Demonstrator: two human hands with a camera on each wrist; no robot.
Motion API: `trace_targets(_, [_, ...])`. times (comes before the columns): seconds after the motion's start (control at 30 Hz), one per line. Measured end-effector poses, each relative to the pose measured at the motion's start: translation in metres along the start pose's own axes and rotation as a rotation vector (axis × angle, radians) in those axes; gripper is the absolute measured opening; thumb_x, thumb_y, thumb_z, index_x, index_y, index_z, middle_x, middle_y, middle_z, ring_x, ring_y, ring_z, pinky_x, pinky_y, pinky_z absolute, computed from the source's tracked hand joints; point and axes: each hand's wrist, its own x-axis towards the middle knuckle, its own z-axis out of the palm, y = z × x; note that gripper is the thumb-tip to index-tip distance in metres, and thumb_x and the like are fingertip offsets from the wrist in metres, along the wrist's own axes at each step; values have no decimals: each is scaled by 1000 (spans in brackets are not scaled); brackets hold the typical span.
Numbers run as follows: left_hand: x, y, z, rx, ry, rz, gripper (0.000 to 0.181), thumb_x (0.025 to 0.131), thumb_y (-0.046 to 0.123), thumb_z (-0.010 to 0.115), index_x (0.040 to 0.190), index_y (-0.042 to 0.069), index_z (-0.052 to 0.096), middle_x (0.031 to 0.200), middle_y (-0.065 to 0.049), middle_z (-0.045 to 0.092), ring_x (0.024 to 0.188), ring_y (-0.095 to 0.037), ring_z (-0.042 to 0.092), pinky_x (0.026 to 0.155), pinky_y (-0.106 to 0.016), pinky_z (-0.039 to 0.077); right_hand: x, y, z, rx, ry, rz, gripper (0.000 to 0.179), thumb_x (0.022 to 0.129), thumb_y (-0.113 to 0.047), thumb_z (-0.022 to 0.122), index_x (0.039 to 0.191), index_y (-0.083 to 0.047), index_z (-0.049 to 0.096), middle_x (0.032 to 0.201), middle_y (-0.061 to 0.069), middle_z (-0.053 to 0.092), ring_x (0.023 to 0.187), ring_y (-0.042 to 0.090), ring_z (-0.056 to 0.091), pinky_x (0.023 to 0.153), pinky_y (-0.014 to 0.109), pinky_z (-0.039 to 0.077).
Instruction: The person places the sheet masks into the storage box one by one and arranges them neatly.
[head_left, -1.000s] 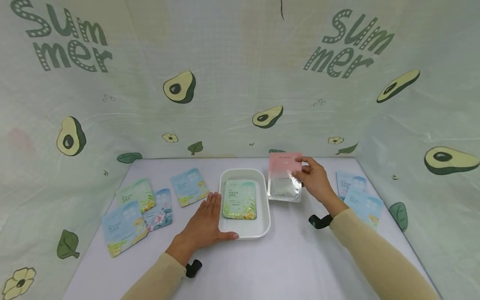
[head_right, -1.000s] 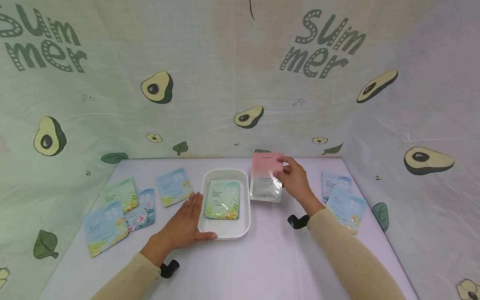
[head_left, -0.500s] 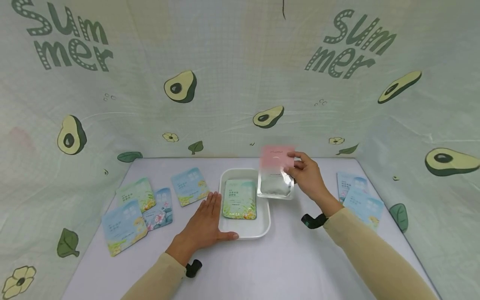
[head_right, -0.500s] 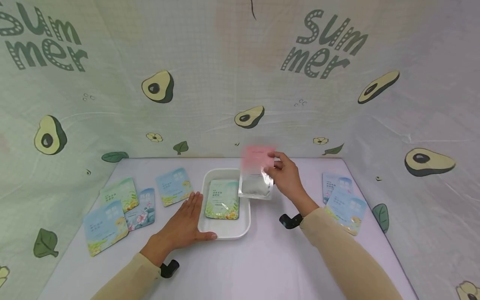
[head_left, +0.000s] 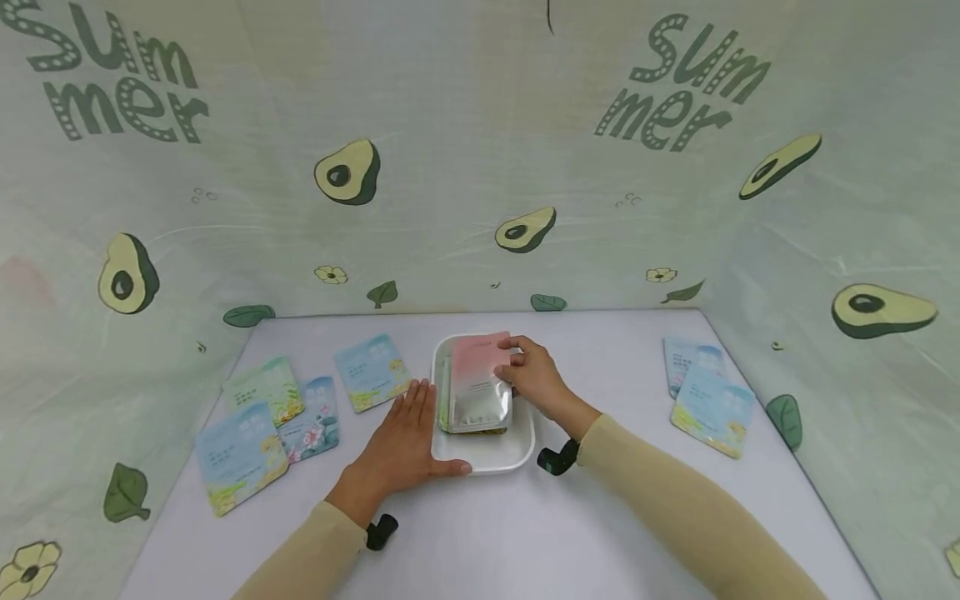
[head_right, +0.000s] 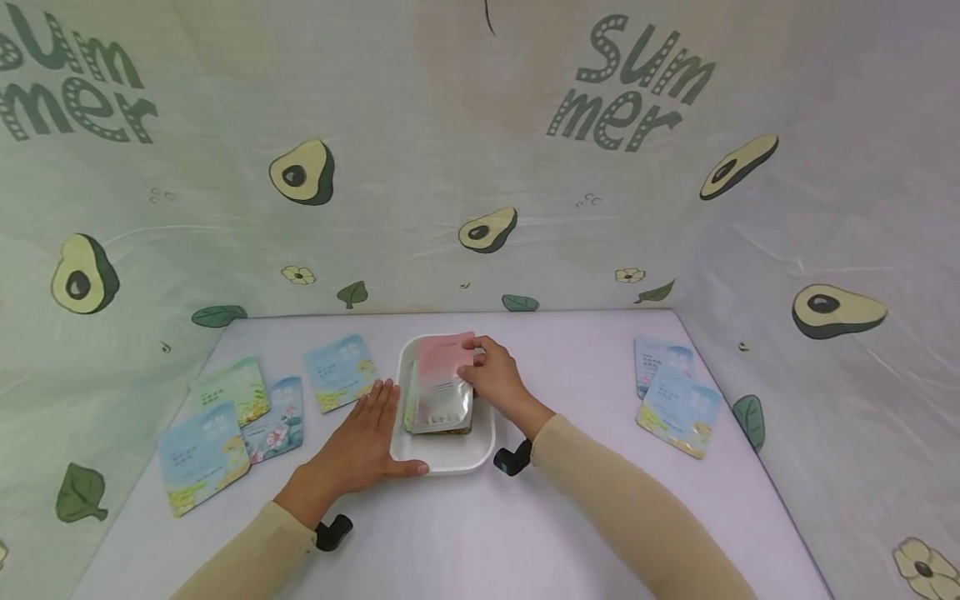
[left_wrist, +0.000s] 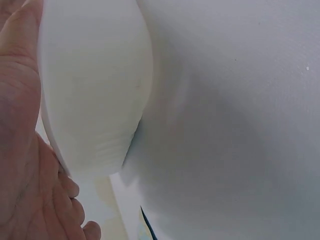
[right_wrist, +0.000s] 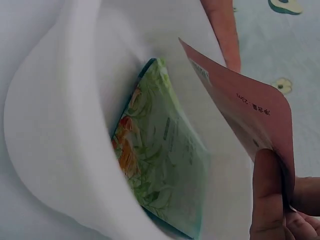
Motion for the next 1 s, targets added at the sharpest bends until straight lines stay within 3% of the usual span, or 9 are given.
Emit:
trace_targets(0.3, [-2,0,-1,-11,7,7,138,82,88,62,167,-5,7,176,-24,6,164,-39,1,133,-55,13,11,2,18,-104,-56,-17,39,102,-6,67,140,-10,60,113,17,73,92,22,71,70,38,64])
trace_targets(0.43, [-2,0,-1,-14,18,12,137,82,88,63,167,-5,8,176,-25,7,164,-39,2,132,-55,14,12,3,19,-240,-88,-57,36,103,-8,65,139,-9,61,119,19,73,93,23,73,71,37,64])
trace_targets(0.6, [-2,-2,1,-8,22,16,137,82,88,61,167,-5,8,176,-25,7,164,-39,2,132,-55,14,14,3,20,-435,-62,-135,33,101,-9,68,135,-7,65,114,16,75,93,22,73,75,34,62])
trace_targets(0.73, [-1,-2,1,-13,15,14,137,82,89,60,167,-4,7,176,-24,6,164,-39,2,132,-55,14,14,4,21,-477,-51,-145,35,101,-9,69,135,-6,65,114,18,76,96,25,74,80,39,63])
trace_targets(0.87, [-2,-2,2,-23,9,13,137,82,89,61,167,-4,6,176,-24,6,164,-39,1,133,-55,14,12,3,19,-544,-57,-147,45,102,-16,69,145,-4,60,125,20,74,110,30,73,91,45,62])
trace_targets(1.0, [-2,-1,2,-25,12,16,137,82,90,59,167,-4,7,176,-23,6,164,-39,1,133,-54,14,5,-3,11,-608,-1,-179,51,103,-17,65,150,-1,55,120,21,76,102,30,76,82,44,64])
